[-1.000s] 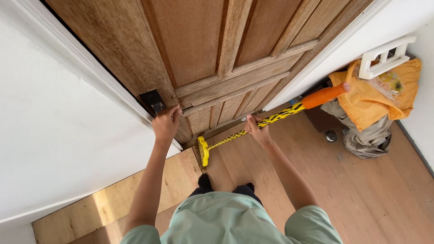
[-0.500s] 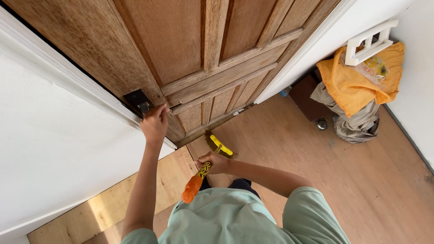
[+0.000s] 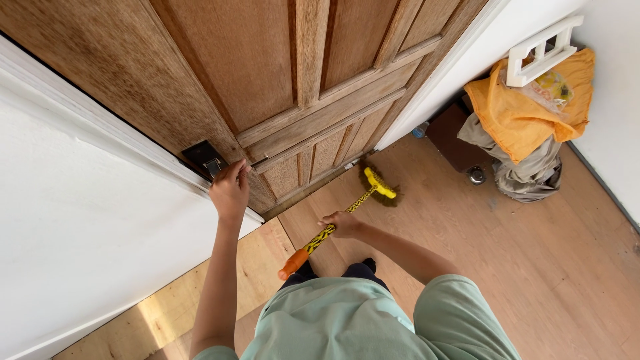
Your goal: Sweep the floor near a wooden door using a broom.
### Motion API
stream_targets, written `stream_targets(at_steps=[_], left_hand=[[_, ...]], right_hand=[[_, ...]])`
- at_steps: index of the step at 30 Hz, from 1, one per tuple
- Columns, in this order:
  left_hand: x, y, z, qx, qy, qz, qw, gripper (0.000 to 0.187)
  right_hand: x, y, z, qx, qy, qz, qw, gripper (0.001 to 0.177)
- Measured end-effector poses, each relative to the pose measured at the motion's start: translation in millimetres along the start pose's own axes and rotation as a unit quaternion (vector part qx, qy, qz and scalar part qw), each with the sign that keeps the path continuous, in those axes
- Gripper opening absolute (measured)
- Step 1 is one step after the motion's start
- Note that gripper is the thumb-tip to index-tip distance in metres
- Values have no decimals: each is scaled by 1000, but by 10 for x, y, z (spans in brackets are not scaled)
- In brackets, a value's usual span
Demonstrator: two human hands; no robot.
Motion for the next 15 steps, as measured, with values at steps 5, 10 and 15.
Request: stream_targets(at_steps=[5,10,15], left_hand=[[-30,-38,-14,-17,13,9,1000,13],[-91,-45,-52,-29,19,16,999,15],[-137,-41,-71,-8,19,19,1000,14]], right_hand=[[726,904,-437,-181,31,-91,979,29],[1498,652,-603,-239,121,-33,963,44],[2187,-135,-580,-231,318,64,917,51]])
Point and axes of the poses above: each hand's wrist, its own z-axis towards the middle knuckle, its own x-axis out of the back of the hand, y = z × x, the point moved 3 cm from there along z, towards the middle knuckle, and after that the axes turned 2 degrees about x, right-handed, at the moved point
